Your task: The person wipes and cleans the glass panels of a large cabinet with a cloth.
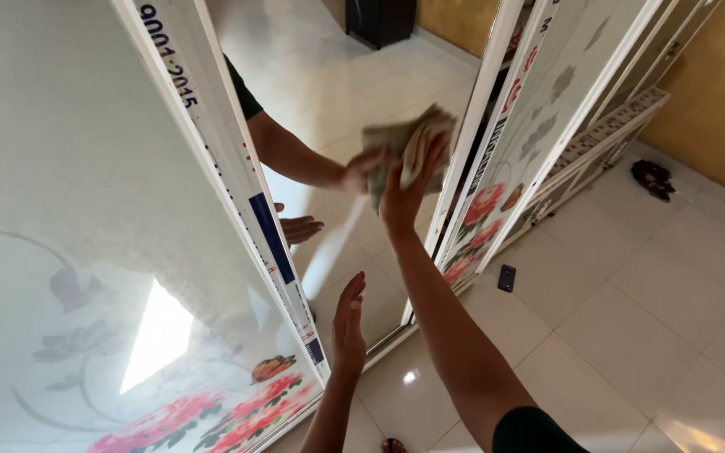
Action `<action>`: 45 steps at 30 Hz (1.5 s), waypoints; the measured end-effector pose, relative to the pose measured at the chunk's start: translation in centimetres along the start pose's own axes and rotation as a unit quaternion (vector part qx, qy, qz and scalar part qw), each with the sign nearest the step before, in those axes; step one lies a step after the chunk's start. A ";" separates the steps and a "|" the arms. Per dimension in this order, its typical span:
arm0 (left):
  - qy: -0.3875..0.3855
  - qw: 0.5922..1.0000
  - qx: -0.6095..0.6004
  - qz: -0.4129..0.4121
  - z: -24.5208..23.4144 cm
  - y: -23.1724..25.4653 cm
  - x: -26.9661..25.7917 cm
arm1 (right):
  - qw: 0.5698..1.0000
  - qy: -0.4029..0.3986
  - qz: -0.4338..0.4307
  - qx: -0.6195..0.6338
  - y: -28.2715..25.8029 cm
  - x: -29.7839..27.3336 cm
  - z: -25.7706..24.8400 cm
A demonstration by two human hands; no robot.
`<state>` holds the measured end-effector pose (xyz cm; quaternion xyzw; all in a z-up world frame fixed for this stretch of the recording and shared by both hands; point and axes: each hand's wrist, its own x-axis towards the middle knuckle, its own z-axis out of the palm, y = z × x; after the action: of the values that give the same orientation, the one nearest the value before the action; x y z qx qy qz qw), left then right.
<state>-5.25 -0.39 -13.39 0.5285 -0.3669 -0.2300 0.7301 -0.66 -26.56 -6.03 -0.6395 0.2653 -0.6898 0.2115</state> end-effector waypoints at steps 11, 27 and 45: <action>-0.022 1.000 -0.001 0.013 -2.6 0.2 2.1 | 0.978 -0.109 -0.136 -0.112 -6.9 -5.4 -0.1; -0.077 0.997 -0.009 -0.002 -4.4 -2.0 3.8 | 0.999 0.027 -0.022 -0.016 -8.1 1.3 2.3; -0.065 0.998 -0.006 -0.006 -3.3 -2.8 4.6 | 0.998 0.047 0.034 -0.026 -4.9 3.5 0.5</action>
<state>0.32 -2.68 -15.28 0.5105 -0.4089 -0.2707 0.7064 -0.21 -25.04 -0.24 -0.6022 0.3147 -0.7044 0.2050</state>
